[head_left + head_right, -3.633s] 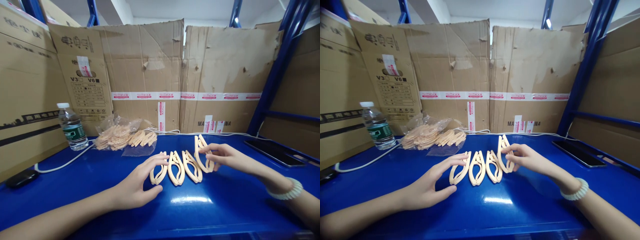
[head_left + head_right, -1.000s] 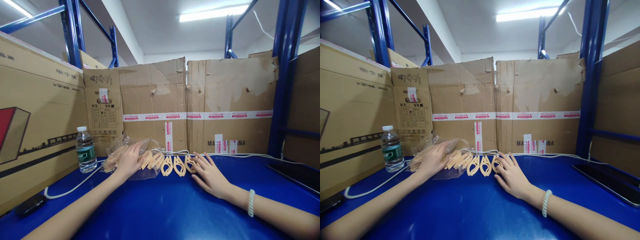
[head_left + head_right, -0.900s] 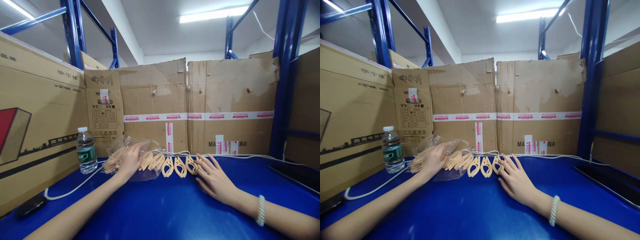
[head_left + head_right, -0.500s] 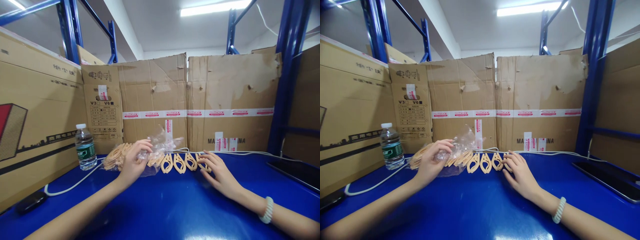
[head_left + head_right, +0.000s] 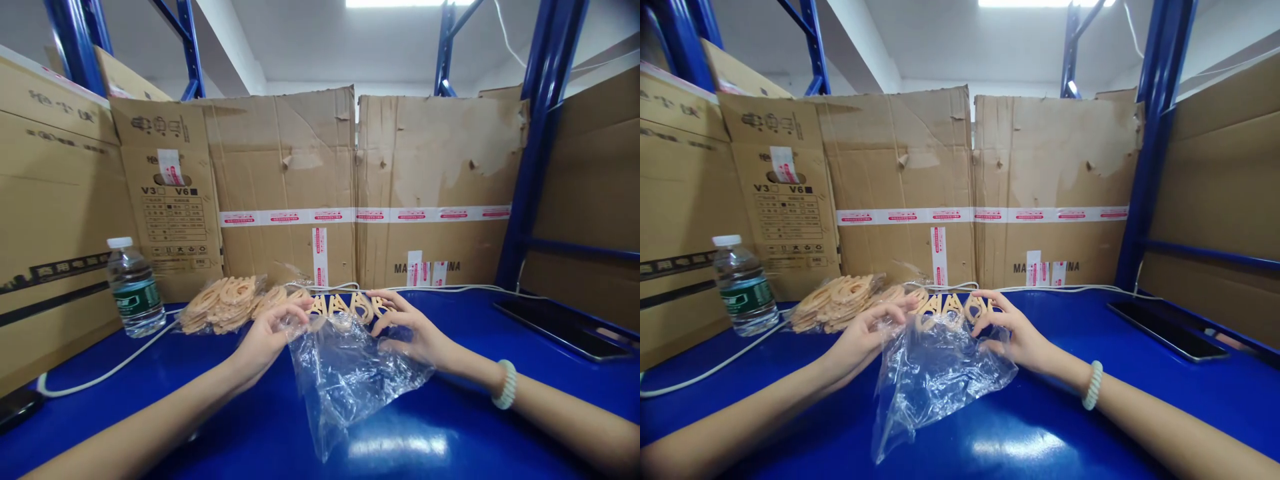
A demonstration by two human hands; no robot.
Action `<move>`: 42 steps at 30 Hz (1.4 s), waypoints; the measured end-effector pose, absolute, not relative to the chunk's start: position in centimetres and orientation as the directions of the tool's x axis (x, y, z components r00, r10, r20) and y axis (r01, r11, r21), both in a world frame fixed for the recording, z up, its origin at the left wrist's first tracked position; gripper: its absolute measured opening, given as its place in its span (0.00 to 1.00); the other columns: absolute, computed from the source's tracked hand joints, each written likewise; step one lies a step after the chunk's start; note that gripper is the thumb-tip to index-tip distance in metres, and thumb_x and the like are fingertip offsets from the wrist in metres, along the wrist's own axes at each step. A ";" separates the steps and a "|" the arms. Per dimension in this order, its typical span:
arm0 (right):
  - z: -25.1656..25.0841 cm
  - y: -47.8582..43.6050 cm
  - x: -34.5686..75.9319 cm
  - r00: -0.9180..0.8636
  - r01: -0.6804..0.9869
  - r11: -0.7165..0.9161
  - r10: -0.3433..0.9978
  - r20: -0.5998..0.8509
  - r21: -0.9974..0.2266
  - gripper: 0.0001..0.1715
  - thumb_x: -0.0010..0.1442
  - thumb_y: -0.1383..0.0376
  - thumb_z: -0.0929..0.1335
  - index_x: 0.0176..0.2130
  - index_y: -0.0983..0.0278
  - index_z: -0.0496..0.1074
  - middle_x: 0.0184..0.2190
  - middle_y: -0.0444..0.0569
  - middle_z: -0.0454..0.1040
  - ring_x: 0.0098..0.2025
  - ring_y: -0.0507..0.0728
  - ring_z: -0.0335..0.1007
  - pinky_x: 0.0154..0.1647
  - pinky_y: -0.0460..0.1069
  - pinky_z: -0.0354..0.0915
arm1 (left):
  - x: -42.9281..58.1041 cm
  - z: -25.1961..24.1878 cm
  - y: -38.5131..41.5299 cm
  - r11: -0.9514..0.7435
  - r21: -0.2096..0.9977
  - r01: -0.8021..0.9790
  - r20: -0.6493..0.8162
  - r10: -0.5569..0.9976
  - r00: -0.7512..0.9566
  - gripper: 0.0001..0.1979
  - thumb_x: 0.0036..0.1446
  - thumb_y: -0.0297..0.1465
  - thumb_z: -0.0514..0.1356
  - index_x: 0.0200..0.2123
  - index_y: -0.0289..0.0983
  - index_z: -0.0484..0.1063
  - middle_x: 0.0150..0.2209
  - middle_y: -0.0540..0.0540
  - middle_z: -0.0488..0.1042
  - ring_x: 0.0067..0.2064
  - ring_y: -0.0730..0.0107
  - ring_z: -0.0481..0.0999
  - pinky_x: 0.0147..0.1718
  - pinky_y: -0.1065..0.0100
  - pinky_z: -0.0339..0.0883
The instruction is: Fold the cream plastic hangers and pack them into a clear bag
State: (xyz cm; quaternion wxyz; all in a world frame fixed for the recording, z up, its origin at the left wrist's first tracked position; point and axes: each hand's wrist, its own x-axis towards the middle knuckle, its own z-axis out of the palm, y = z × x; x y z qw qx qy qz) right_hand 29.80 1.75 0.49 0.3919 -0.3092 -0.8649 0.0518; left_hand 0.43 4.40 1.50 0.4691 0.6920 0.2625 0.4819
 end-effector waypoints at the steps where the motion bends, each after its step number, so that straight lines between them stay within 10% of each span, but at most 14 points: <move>1: 0.6 1.6 29.7 -0.503 0.485 0.819 0.548 0.668 -0.307 0.07 0.59 0.60 0.70 0.35 0.61 0.73 0.57 0.52 0.62 0.60 0.62 0.58 0.61 0.60 0.57 | 0.5 1.5 4.4 -0.376 0.920 -0.112 0.390 0.842 0.373 0.06 0.52 0.28 0.64 0.35 0.38 0.72 0.54 0.42 0.71 0.58 0.58 0.67 0.58 0.54 0.59; 6: 0.8 1.2 29.7 -0.457 0.546 0.830 0.409 0.790 -0.113 0.04 0.61 0.63 0.68 0.33 0.60 0.71 0.35 0.47 0.74 0.49 0.59 0.65 0.52 0.59 0.63 | 1.2 2.3 3.1 -0.019 0.944 -0.331 0.083 0.980 0.179 0.15 0.59 0.32 0.57 0.50 0.36 0.66 0.53 0.37 0.71 0.52 0.57 0.74 0.52 0.57 0.68; 10: 0.8 0.9 29.7 -0.369 0.620 0.781 0.375 0.851 -0.075 0.04 0.61 0.64 0.68 0.33 0.60 0.70 0.32 0.47 0.73 0.41 0.58 0.66 0.46 0.57 0.65 | 1.3 2.9 1.7 0.212 0.936 -0.282 -0.111 0.935 0.336 0.25 0.60 0.47 0.54 0.51 0.34 0.66 0.55 0.31 0.68 0.46 0.50 0.77 0.43 0.54 0.73; 25: 2.1 -0.6 32.0 -0.683 0.598 0.730 0.248 0.687 0.331 0.11 0.64 0.66 0.64 0.42 0.53 0.74 0.38 0.45 0.77 0.40 0.56 0.70 0.49 0.57 0.62 | 0.0 3.0 4.4 0.118 0.971 -0.210 -0.087 0.985 0.152 0.11 0.54 0.19 0.58 0.41 0.30 0.72 0.41 0.39 0.78 0.25 0.77 0.73 0.23 0.75 0.65; 32: 1.8 -0.5 30.4 -0.264 0.542 0.800 0.452 0.852 -0.256 0.18 0.62 0.56 0.63 0.47 0.62 0.70 0.41 0.54 0.73 0.44 0.61 0.70 0.45 0.59 0.67 | 0.4 2.8 3.9 -0.001 0.994 -0.107 0.024 0.978 0.208 0.09 0.54 0.25 0.59 0.40 0.32 0.73 0.33 0.44 0.76 0.23 0.77 0.68 0.21 0.75 0.62; 36: 2.1 0.2 28.7 -0.226 0.416 0.423 0.905 0.359 -0.805 0.23 0.61 0.49 0.63 0.40 0.66 0.71 0.34 0.51 0.73 0.32 0.54 0.70 0.28 0.48 0.68 | 1.2 2.2 3.1 -0.166 0.986 0.009 0.153 0.928 0.340 0.15 0.54 0.32 0.61 0.45 0.34 0.71 0.32 0.45 0.76 0.21 0.77 0.66 0.19 0.74 0.58; 39: 1.7 0.3 28.1 -0.390 0.421 0.150 0.920 -0.029 -0.894 0.25 0.54 0.47 0.69 0.28 0.68 0.71 0.23 0.47 0.71 0.20 0.49 0.64 0.18 0.43 0.60 | 1.4 1.9 2.9 -0.267 0.961 0.074 0.228 0.914 0.337 0.16 0.54 0.34 0.61 0.45 0.34 0.70 0.32 0.46 0.75 0.21 0.75 0.67 0.19 0.73 0.59; 42: 1.1 0.4 28.2 -0.366 0.345 0.121 0.931 -0.015 -0.931 0.22 0.48 0.51 0.74 0.25 0.68 0.69 0.18 0.43 0.68 0.16 0.46 0.59 0.15 0.41 0.56 | 1.1 2.2 3.0 -0.182 0.981 0.064 0.159 0.951 0.265 0.17 0.56 0.36 0.60 0.47 0.35 0.69 0.36 0.44 0.76 0.25 0.74 0.72 0.25 0.71 0.65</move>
